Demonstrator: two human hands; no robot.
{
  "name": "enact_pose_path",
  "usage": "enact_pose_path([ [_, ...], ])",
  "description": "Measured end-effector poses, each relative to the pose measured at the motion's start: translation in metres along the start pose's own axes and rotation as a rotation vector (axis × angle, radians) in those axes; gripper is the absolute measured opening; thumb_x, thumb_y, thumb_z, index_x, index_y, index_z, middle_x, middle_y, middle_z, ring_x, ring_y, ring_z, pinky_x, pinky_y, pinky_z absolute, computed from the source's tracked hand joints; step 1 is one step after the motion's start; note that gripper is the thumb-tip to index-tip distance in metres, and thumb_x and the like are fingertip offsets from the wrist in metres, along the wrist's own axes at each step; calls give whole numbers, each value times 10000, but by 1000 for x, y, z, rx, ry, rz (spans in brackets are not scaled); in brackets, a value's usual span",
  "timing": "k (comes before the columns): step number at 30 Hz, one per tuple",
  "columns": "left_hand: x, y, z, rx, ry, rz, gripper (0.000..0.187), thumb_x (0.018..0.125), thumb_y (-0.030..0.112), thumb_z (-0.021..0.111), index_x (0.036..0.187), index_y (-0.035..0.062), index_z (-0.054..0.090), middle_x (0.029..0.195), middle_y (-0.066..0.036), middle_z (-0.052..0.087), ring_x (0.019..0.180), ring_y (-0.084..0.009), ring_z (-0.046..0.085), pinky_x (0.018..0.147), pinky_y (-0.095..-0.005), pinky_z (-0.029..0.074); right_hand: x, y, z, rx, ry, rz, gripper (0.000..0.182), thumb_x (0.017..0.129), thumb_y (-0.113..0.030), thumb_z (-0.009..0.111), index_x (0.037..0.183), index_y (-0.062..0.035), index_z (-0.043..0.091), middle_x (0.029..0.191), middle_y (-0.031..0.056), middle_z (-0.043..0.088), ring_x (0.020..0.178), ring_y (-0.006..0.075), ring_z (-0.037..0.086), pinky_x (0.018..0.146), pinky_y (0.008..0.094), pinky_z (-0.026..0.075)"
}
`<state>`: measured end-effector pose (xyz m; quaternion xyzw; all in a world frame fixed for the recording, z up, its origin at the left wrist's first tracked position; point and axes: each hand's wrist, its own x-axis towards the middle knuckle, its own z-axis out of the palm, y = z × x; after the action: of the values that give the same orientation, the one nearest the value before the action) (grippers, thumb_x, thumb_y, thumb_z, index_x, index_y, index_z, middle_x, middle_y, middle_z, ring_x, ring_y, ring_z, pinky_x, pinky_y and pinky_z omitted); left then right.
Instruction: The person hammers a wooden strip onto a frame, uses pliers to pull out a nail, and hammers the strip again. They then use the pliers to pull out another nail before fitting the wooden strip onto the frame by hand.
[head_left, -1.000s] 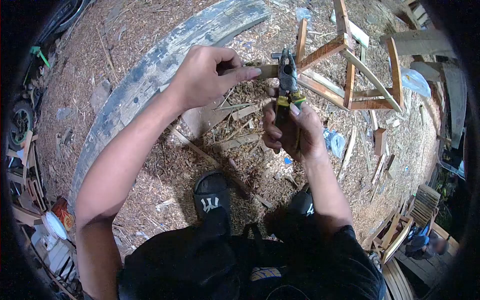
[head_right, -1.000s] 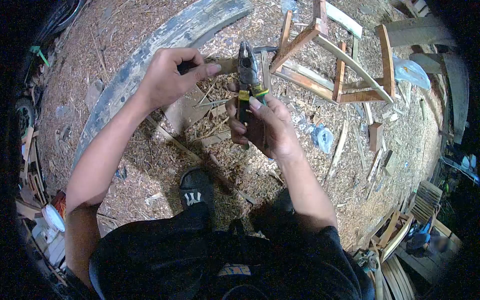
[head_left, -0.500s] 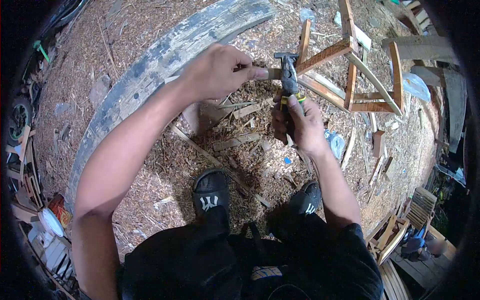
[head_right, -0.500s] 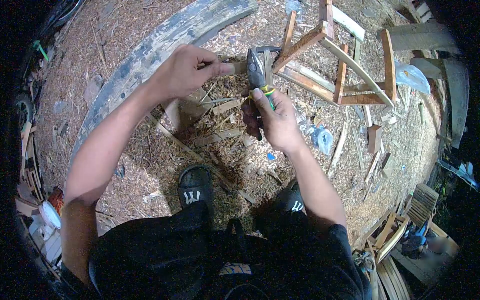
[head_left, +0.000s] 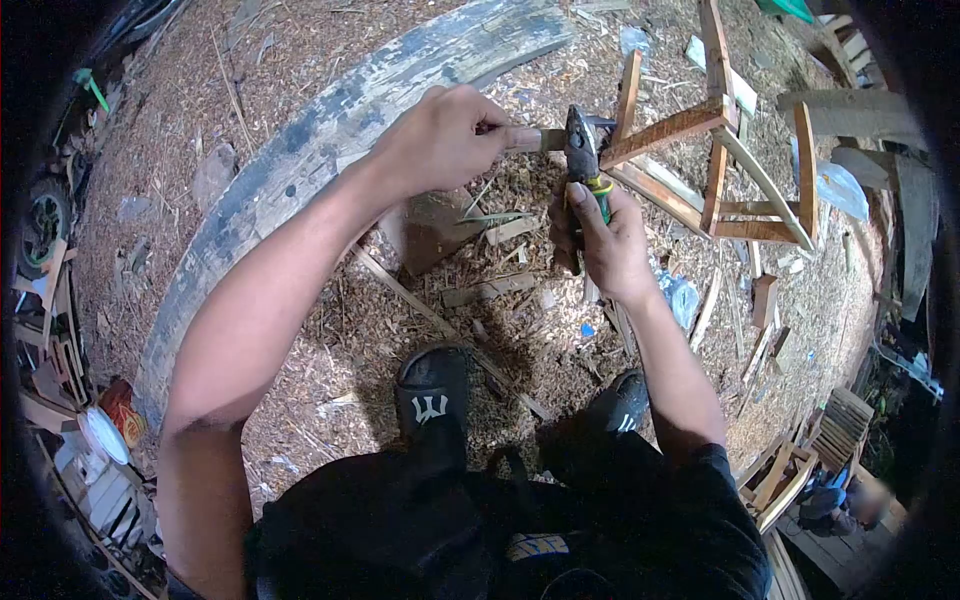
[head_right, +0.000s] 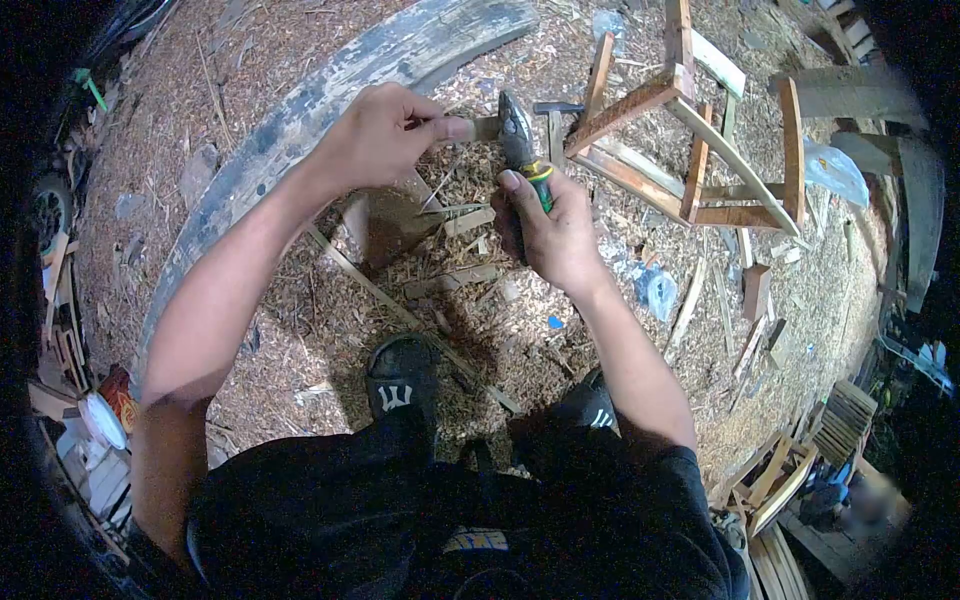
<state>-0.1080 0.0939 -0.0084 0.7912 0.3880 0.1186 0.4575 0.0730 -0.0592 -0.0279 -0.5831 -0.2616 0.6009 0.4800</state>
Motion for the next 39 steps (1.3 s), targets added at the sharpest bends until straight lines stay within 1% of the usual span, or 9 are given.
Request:
enact_pose_path([
  [10, 8, -28, -11, 88, 19, -119, 426, 978, 391, 686, 890, -20, 757, 520, -35, 543, 440, -119, 475, 453, -333, 392, 31, 13, 14, -399, 47, -165, 197, 1067, -187, 567, 969, -21, 609, 692, 6, 588, 572, 84, 529, 507, 256, 409],
  [12, 12, -48, -20, 169, -98, -423, 459, 970, 414, 690, 817, -16, 738, 554, -62, 571, 446, -146, 471, 458, -342, 405, 36, 12, 9, -523, 55, -216, 186, 1061, -177, 573, 994, -11, 621, 718, 17, 605, 606, 94, 544, 538, 265, 425],
  [14, -1, -75, -33, 213, -55, -383, 482, 971, 437, 680, 793, -9, 726, 559, -71, 574, 461, -161, 480, 480, -356, 416, 41, -6, 3, -638, 53, -179, 181, 1050, -163, 584, 1053, 7, 648, 793, 48, 647, 683, 125, 579, 601, 291, 463],
  [18, -26, -97, -56, 264, 185, -288, 550, 978, 498, 642, 733, 8, 685, 582, -97, 591, 523, -196, 528, 563, -402, 451, 67, -31, 5, -468, 35, -101, 338, 1049, -331, 603, 841, -65, 602, 646, -11, 568, 549, 63, 500, 516, 277, 406],
  [22, -24, -93, -54, 276, 199, -350, 563, 975, 518, 635, 733, 12, 676, 599, -98, 605, 571, -205, 557, 617, -421, 467, 123, -43, 26, -448, 52, -85, 404, 1013, -414, 649, 851, -45, 614, 646, -2, 563, 552, 81, 498, 519, 284, 408],
  [27, -18, -101, -55, 234, 305, -249, 532, 981, 508, 629, 781, 23, 720, 608, -103, 622, 591, -203, 596, 623, -407, 478, 175, -43, 35, -766, 43, -87, 437, 1003, -444, 654, 821, -46, 655, 687, 12, 613, 523, 93, 516, 512, 292, 435],
  [31, -19, -99, -63, 232, 257, -284, 525, 984, 506, 623, 822, 20, 738, 617, -109, 636, 604, -196, 613, 635, -408, 487, 176, -45, 23, -430, -140, 27, 391, 993, -341, 689, 989, 49, 659, 805, 95, 698, 675, 162, 699, 663, 287, 624],
  [35, -18, -98, -70, 243, 215, -342, 519, 985, 504, 620, 870, 15, 751, 608, -113, 633, 600, -183, 603, 639, -401, 485, 161, -54, 19, -417, -173, 79, 439, 985, -317, 698, 1150, 74, 588, 906, 185, 733, 762, 225, 748, 759, 297, 647],
  [39, -20, -106, -70, 211, 295, -293, 507, 990, 493, 618, 882, 15, 750, 580, -91, 598, 575, -169, 557, 615, -392, 459, 159, -56, 7, -611, -135, 111, 526, 1002, -280, 675, 1350, 75, 502, 1001, 169, 749, 540, 112, 582, 480, 233, 489],
])
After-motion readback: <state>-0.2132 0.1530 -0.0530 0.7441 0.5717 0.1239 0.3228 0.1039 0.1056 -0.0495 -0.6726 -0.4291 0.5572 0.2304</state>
